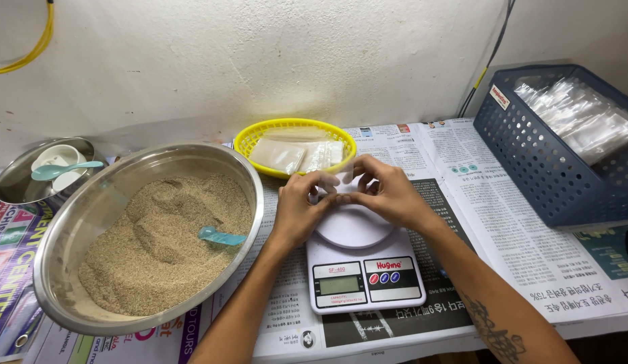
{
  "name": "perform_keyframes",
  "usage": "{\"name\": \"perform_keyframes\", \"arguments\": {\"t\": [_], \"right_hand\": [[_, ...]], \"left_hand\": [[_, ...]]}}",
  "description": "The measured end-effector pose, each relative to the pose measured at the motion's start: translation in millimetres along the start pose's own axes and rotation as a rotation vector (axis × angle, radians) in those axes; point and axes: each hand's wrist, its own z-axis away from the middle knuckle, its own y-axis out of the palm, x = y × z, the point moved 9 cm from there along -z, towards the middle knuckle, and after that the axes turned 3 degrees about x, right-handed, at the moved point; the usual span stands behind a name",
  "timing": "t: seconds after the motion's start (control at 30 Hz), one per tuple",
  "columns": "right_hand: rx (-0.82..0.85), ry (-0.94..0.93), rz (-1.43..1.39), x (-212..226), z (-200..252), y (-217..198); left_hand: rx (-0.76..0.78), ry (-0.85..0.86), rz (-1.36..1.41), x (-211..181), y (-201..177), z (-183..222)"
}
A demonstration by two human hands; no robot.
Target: Filling small plastic bags with powder, weighing them on a scale, and sealing them.
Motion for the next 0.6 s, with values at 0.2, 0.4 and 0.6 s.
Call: {"name": "perform_keyframes", "arguments": {"t": [0.2, 0.4, 0.6], "right_hand": [[-0.200, -0.066, -0.161, -0.5, 1.2, -17.2], [-0.066, 0.095, -0.126, -20.2, 0.4, -19.1], [-0.085, 0.059, -0.125, -14.5, -4.7, -14.7]], "left_hand": [[0.016, -0.021, -0.003, -5.1, -1.6, 3.1], [0.024, -0.009, -0.006, -17.4, -9.9, 4.6], [-0.005, 0.023, -0.048, -20.3, -8.8, 4.5]]}}
